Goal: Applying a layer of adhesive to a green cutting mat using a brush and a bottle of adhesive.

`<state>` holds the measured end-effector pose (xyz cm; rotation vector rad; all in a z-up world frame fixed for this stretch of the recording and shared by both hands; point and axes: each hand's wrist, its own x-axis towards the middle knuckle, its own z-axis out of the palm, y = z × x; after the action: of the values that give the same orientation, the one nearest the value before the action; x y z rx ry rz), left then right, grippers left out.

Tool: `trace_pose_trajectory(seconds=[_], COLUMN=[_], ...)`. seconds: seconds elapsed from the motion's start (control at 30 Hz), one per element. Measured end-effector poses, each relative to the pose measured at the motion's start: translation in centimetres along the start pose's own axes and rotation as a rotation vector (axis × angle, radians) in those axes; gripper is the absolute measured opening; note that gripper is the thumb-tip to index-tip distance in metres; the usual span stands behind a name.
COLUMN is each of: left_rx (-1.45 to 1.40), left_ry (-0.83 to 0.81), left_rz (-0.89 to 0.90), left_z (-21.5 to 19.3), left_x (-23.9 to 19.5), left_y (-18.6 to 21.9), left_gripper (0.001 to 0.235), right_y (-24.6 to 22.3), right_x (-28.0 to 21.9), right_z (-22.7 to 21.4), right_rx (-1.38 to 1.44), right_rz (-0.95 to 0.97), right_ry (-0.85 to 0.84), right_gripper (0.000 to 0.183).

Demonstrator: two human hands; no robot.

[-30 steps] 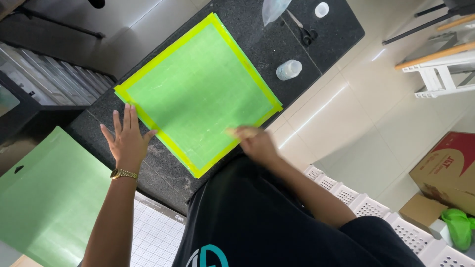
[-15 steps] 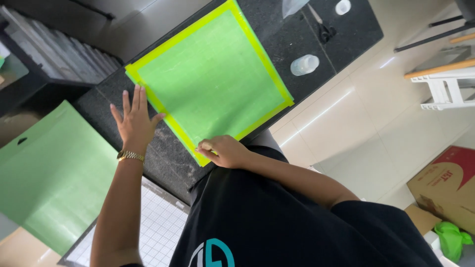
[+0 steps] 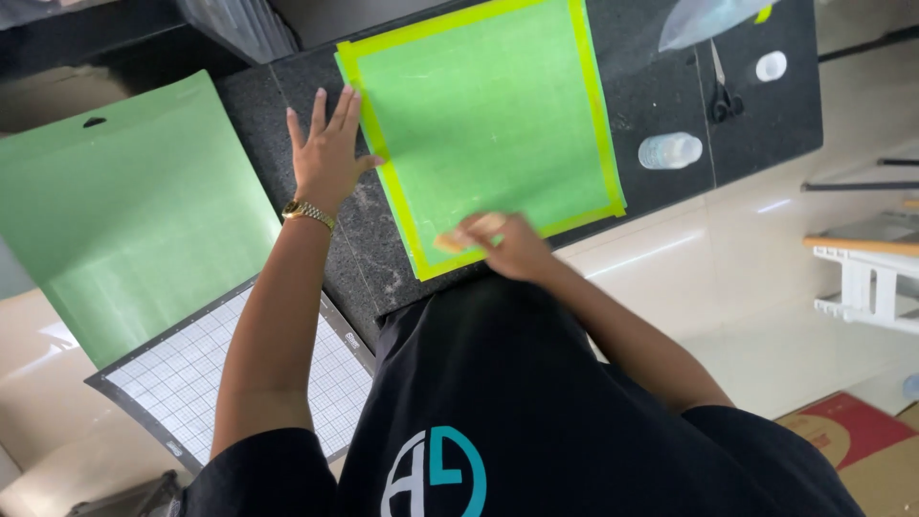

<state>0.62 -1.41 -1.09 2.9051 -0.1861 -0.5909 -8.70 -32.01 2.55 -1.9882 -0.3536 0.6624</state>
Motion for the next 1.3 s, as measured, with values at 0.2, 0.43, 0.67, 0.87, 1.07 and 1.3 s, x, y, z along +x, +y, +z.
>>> trace_pose_trajectory(seconds=[0.2,0.43,0.67,0.87,1.07,1.3], left_rx=[-0.039,-0.034,-0.038,-0.088,-0.118,-0.031], left_ry=[-0.018,0.075,0.162,0.109,0.105,0.141], left_rz=[0.006,0.034,0.062,0.055,0.044,0.068], left_z=[-0.4,1.5,1.5,0.3,1.0,0.9], left_x=[0.0,0.0,-0.3,-1.3,-0.9,-0.8], left_y=[-0.1,-1.2,-2.0,-1.9,-2.2,-2.1], left_gripper=[0.102,0.103,0.101,0.091,0.092,0.093], right_y=[2.8,-2.2,-3.1,-5.4,-5.1,-4.1], right_x=[7.2,11.6,10.2,17.7,27.2,26.2], right_z=[1.9,-1.3,-0.4,-2.9,-5.5,-1.7], right_rx=[-0.416,-0.392,-0.34,-0.323,-0.43,-0.374], right_rz=[-0.199,-0.436,-0.152,-0.315,-0.35,-0.351], right_ry=[-0.263,-0.113,-0.6,-0.42,-0.228,0.331], right_gripper=[0.044,0.016,0.026,0.015,0.019,0.023])
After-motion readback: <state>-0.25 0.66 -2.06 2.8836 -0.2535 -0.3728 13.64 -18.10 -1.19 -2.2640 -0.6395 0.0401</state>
